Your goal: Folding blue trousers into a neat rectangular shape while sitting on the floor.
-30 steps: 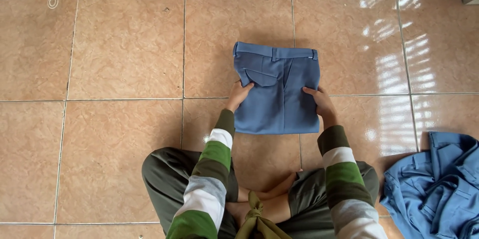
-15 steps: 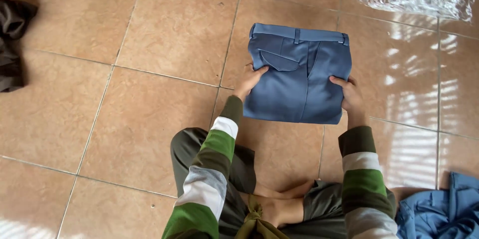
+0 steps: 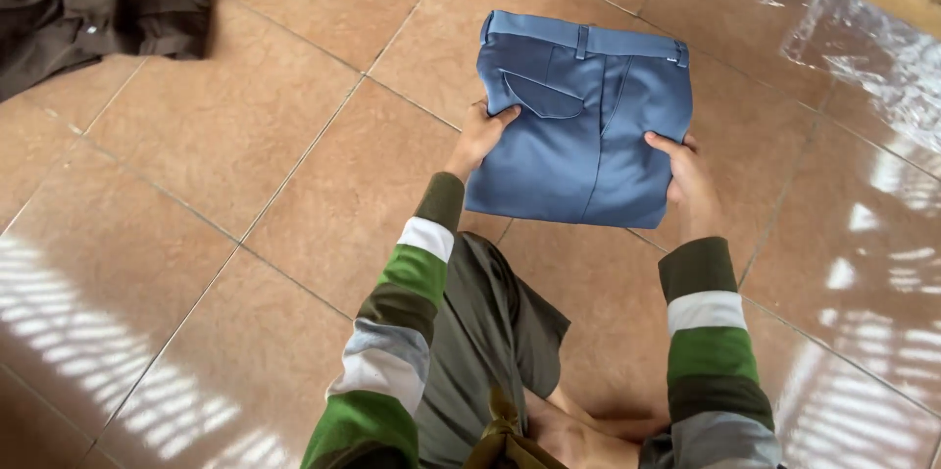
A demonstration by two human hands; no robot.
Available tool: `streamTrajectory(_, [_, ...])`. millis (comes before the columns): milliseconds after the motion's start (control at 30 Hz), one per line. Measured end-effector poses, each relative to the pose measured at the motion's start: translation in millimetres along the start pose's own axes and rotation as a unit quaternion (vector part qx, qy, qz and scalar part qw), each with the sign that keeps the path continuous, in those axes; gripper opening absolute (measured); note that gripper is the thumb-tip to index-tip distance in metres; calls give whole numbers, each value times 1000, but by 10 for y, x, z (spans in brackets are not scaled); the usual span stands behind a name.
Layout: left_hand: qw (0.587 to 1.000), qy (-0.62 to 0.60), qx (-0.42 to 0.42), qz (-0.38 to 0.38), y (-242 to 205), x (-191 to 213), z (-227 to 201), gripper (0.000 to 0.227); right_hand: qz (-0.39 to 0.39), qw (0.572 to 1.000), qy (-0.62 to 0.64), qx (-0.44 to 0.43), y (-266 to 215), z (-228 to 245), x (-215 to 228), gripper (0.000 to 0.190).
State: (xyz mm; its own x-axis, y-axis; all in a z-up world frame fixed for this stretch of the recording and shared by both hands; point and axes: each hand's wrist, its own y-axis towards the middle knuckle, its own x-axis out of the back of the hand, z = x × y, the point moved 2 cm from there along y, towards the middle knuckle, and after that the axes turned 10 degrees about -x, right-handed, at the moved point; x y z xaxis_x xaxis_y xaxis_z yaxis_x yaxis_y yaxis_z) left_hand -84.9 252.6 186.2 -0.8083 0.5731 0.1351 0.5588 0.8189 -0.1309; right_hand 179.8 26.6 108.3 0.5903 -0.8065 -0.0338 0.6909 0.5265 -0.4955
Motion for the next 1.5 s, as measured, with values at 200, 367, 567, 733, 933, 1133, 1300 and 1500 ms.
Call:
streamTrajectory(200, [996, -24, -1, -82, 105, 1065, 376, 45, 64, 997, -31, 11, 148, 49, -1157, 64])
streamTrajectory(367, [987, -28, 21, -154, -93, 1976, 751, 45, 116, 987, -101, 46, -63, -28, -2172, 62])
streamTrajectory(567, [972, -20, 36, -232, -834, 2923, 723, 46, 185, 964, -184, 46, -433, -280, -3296, 59])
streamTrajectory(733, [948, -4, 71, -311, -1435, 3689, 1022, 48, 239, 940, -237, 48, -801, -707, -4185, 58])
streamTrajectory(933, [904, -10, 78, -420, -2376, 4372, 1314, 45, 319, 901, -285, 76, -1367, -1281, -5107, 54])
streamTrajectory(1133, [848, -37, 80, -523, -3245, 4733, 1725, 37, 418, 867, -272, 27, -2406, -1372, -5552, 65])
streamTrajectory(1300, [826, 22, 112, -551, -3617, 5025, 2510, 42, 523, 826, -204, -50, -2550, -1863, -5632, 83])
streamTrajectory(1500, [768, 118, 260, -573, -4122, 5098, 3472, 77, 471, 737, -484, -21, -1920, -2745, -5418, 98])
